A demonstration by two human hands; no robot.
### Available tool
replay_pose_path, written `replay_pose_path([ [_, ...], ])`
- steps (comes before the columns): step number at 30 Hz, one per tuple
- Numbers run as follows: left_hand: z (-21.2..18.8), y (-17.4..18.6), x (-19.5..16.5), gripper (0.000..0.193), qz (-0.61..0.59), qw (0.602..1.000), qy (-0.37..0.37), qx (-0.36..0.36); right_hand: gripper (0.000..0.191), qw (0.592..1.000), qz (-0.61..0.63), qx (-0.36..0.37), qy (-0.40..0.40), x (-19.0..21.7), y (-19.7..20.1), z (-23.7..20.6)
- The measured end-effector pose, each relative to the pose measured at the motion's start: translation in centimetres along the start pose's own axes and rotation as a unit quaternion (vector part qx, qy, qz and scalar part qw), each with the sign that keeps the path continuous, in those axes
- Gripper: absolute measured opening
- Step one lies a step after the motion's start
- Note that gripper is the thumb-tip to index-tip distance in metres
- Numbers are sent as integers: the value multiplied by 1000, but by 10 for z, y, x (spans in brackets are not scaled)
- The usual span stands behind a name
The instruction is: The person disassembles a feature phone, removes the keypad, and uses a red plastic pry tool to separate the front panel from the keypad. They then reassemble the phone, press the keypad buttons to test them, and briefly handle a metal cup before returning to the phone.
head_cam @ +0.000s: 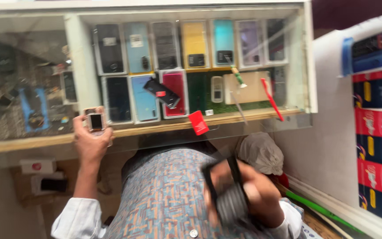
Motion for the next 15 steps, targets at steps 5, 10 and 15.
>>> replay_pose_path([
  [5, -20, 7, -10, 50, -281, 947, -48, 148, 40, 980, -148, -97, 91, -15, 32, 60],
  [10, -51, 7, -35, 55, -366, 906, -32, 211, 15, 958, -240, -144, 69, -42, 52, 92],
  [15, -77, 8, -63, 68, -447, 841, -41, 302, 14, 944, -297, -142, 7, -68, 58, 107],
])
Point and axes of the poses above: each hand's wrist, its own z-axis towards the middle knuckle, its own y-axis out of the back of the hand, x = y × z, the point moved 3 cm from there along z, towards the middle knuckle, and after that the axes turned 7 degrees about y, right-handed, at the moved point
